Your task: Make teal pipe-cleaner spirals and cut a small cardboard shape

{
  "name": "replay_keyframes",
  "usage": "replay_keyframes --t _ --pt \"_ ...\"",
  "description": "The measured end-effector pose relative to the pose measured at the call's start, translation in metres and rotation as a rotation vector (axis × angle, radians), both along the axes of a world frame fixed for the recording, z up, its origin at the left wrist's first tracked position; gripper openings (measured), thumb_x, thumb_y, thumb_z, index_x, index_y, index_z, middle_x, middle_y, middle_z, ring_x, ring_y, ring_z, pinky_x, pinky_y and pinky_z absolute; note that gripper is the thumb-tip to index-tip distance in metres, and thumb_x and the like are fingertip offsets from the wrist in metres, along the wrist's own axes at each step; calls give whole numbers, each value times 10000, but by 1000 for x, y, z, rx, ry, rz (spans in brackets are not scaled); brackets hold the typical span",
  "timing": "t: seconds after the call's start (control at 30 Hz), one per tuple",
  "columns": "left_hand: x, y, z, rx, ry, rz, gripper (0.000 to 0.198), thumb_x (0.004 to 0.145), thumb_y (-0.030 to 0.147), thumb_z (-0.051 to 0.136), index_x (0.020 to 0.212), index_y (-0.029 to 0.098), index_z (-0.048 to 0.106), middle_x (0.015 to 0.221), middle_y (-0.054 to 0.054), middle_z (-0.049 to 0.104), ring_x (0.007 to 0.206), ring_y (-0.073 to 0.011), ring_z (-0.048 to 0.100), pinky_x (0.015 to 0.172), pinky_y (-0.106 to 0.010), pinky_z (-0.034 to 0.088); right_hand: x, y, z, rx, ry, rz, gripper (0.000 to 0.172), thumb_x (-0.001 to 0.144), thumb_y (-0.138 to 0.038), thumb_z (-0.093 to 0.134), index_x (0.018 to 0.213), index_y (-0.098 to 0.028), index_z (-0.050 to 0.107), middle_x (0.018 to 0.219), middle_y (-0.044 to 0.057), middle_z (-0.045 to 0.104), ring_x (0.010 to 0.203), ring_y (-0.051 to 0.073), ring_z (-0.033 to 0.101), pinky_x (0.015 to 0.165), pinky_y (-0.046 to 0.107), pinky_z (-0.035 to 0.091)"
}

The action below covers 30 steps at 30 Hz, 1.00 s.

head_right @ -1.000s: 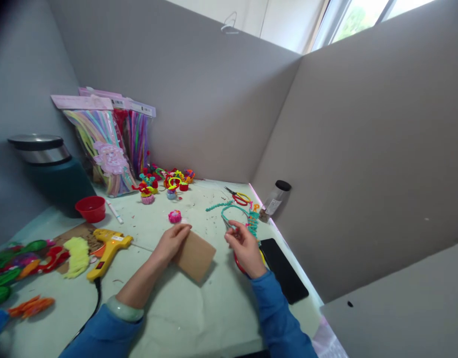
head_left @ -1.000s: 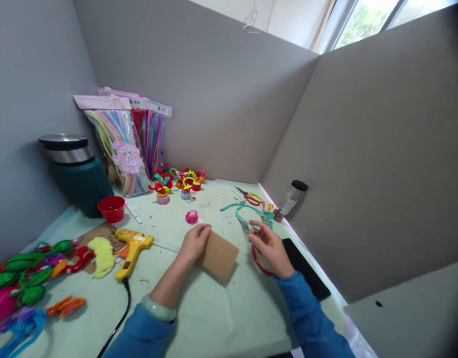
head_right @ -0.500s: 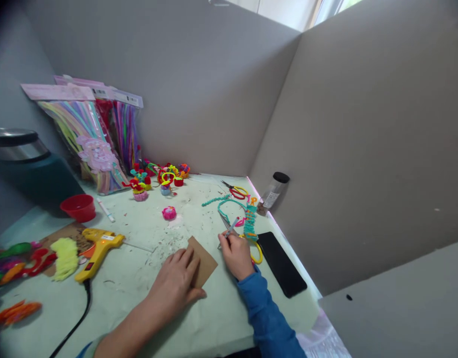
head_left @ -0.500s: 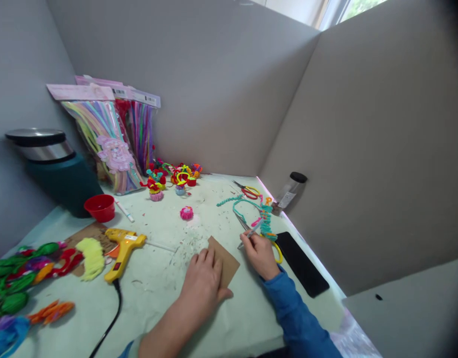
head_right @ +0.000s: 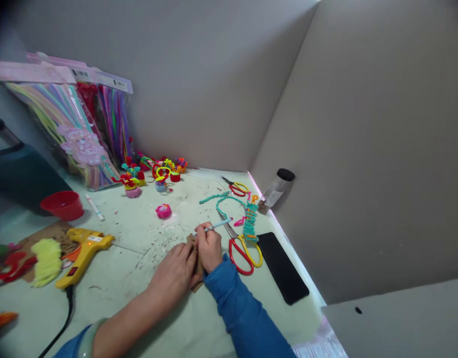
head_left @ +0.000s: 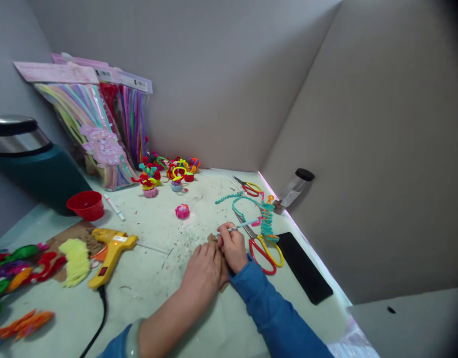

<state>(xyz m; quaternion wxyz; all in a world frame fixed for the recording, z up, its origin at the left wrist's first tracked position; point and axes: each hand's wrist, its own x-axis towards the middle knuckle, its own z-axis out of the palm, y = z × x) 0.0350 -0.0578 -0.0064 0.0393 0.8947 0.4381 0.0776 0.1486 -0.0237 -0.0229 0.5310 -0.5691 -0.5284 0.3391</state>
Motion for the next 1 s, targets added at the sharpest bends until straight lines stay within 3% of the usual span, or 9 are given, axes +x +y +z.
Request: replay_keyframes --t 0.13,0.3,0.53,0.73,1.0 --pt "1 -9 -17 162 53 55 523 812 453 482 1113 47 618 1229 -220 548 1157 -329 467 990 -473 291 5 0 -6 -38 20 -55 294 883 -416 393 767 -181 527 478 -62 489 365 81 407 402 190 333" --pt "6 -17 -31 299 39 65 427 841 395 480 995 52 682 1078 -181 652 1057 -289 557 971 -432 333 6 1 -2 -11 -39 -121 318 880 -425 411 701 -184 517 458 -57 461 410 101 456 455 204 374" --pt "5 -14 -26 260 13 39 389 846 313 491 1022 4 648 1045 -210 652 964 -274 596 867 -400 431 3 0 1 31 -79 29 303 883 -383 418 692 -177 529 457 -53 455 441 108 467 518 217 404" --pt "4 -18 -31 327 5 33 370 888 254 410 1081 11 610 1132 -224 611 1083 -283 553 888 -422 431 4 0 1 24 -100 71 308 898 -366 404 682 -180 521 459 -61 441 439 103 449 522 218 392" --pt "4 -17 -30 311 6 46 351 881 227 415 1079 12 609 1112 -217 624 1061 -284 571 848 -405 472 4 0 0 19 -160 93 308 900 -357 394 672 -186 511 465 -59 439 451 111 465 524 224 382"
